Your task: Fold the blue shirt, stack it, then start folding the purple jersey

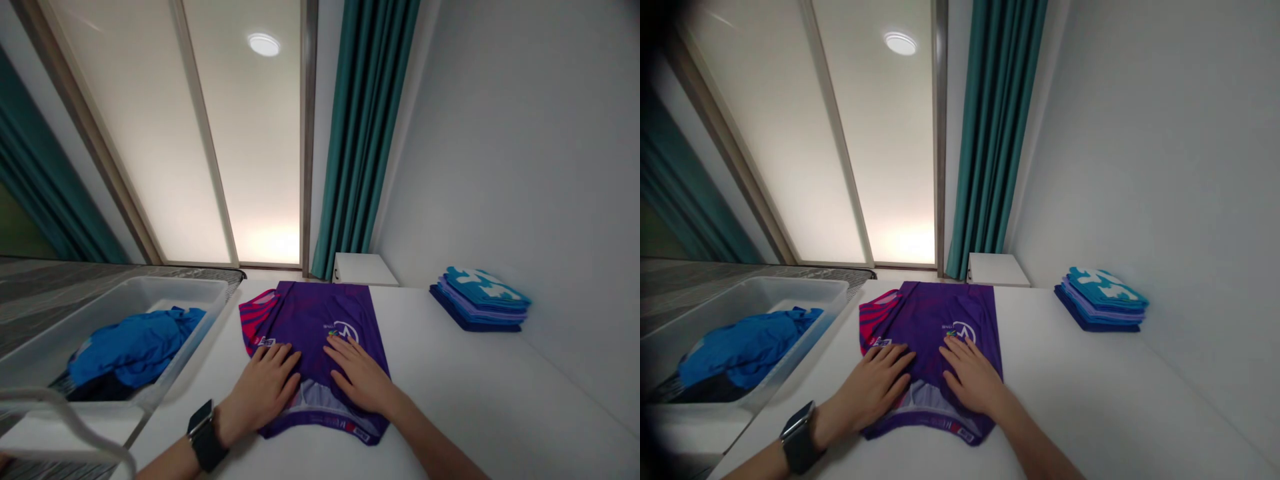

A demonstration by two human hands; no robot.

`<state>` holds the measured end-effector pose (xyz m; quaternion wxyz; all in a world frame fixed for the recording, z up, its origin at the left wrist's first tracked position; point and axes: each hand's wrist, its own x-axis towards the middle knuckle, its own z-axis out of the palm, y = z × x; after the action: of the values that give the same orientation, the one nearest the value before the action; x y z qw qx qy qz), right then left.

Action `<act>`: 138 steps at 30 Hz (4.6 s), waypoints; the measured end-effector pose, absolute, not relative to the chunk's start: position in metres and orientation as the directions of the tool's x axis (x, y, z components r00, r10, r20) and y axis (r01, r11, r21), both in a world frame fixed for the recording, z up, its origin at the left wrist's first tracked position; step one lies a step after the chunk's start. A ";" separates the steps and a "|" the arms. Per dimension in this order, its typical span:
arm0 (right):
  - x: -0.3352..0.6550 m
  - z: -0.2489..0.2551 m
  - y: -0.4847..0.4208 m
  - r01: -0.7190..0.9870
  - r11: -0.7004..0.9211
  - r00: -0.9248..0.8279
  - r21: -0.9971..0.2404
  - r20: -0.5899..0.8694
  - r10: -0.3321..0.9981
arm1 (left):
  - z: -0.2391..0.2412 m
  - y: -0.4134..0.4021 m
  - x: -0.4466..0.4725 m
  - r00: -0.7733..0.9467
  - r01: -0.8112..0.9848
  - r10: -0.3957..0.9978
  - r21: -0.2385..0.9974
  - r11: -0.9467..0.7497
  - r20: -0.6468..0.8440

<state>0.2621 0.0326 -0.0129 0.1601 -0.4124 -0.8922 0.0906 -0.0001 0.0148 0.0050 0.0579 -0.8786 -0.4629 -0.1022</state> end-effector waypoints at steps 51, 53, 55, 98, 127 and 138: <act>0.365 -0.032 0.075 0.977 -0.145 0.188 -0.155 0.308 0.933 | -0.010 0.122 0.077 0.497 0.773 0.819 0.283 -0.568 0.286; 0.362 -0.031 0.076 0.974 -0.131 0.183 -0.183 0.307 0.934 | -0.011 0.121 0.076 0.501 0.768 0.816 0.287 -0.573 0.289; 0.364 -0.029 0.077 0.962 -0.102 0.185 -0.253 0.333 0.924 | -0.012 0.120 0.075 0.497 0.765 0.815 0.292 -0.573 0.298; 0.311 0.023 0.021 0.760 0.558 -0.493 -0.333 0.263 0.829 | 0.057 0.033 0.044 0.749 0.614 0.663 0.385 -0.689 -0.008; 0.325 0.125 0.140 0.712 0.495 0.103 -0.498 0.772 0.628 | 0.127 0.156 0.006 -0.008 0.637 0.669 0.519 -0.570 0.744; 0.322 0.012 0.077 0.896 0.369 -0.344 -0.247 0.140 0.928 | 0.045 0.120 -0.027 0.530 0.844 0.846 0.052 -0.533 0.061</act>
<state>0.3218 0.0766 0.0121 0.1290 -0.5580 -0.8173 0.0631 -0.0270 0.1201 0.0451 -0.0082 -0.8747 -0.4830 -0.0394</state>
